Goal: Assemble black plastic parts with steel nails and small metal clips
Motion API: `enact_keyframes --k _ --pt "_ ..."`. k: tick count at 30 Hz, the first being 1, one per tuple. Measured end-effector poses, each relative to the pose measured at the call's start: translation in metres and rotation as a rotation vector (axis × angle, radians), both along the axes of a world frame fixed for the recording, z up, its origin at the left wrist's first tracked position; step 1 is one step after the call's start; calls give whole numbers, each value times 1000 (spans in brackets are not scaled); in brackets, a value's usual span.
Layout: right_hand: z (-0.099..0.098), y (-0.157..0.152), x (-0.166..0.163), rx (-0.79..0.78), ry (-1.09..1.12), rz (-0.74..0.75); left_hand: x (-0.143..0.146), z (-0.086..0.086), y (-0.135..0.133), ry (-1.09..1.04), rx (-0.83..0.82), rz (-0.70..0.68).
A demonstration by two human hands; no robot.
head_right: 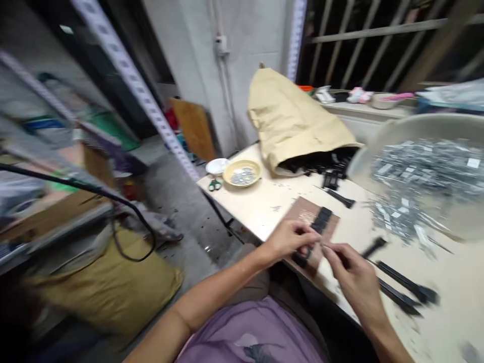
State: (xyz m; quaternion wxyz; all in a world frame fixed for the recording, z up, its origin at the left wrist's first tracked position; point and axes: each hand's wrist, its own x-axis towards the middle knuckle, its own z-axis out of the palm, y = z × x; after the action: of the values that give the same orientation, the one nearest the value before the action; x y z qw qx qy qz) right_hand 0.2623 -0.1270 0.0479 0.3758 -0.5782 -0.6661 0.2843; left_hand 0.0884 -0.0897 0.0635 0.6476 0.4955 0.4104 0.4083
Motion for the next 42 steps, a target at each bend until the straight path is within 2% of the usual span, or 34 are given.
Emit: enact_keyframes --k 3,13,19,22,26,30,37,42 --pt "6 7 -4 42 -14 1 10 -5 11 16 -41 19" --pt "-4 34 13 45 9 -45 26 -14 39 15 -144 -35" --pt "-7 47 9 54 -15 -21 19 -21 52 -39 -223 -89" --pt "-5 49 4 56 -69 19 13 -21 54 15 -201 -81" --pt "0 50 -3 100 -285 41 4 -23 56 133 -147 -46" --pt "1 52 -8 146 -462 45 0 -25 59 128 -157 -28" --pt "-1 59 -16 121 -455 14 -3 -26 62 86 -127 23" --pt "1 61 -16 101 -435 80 -9 -29 64 96 -135 1"
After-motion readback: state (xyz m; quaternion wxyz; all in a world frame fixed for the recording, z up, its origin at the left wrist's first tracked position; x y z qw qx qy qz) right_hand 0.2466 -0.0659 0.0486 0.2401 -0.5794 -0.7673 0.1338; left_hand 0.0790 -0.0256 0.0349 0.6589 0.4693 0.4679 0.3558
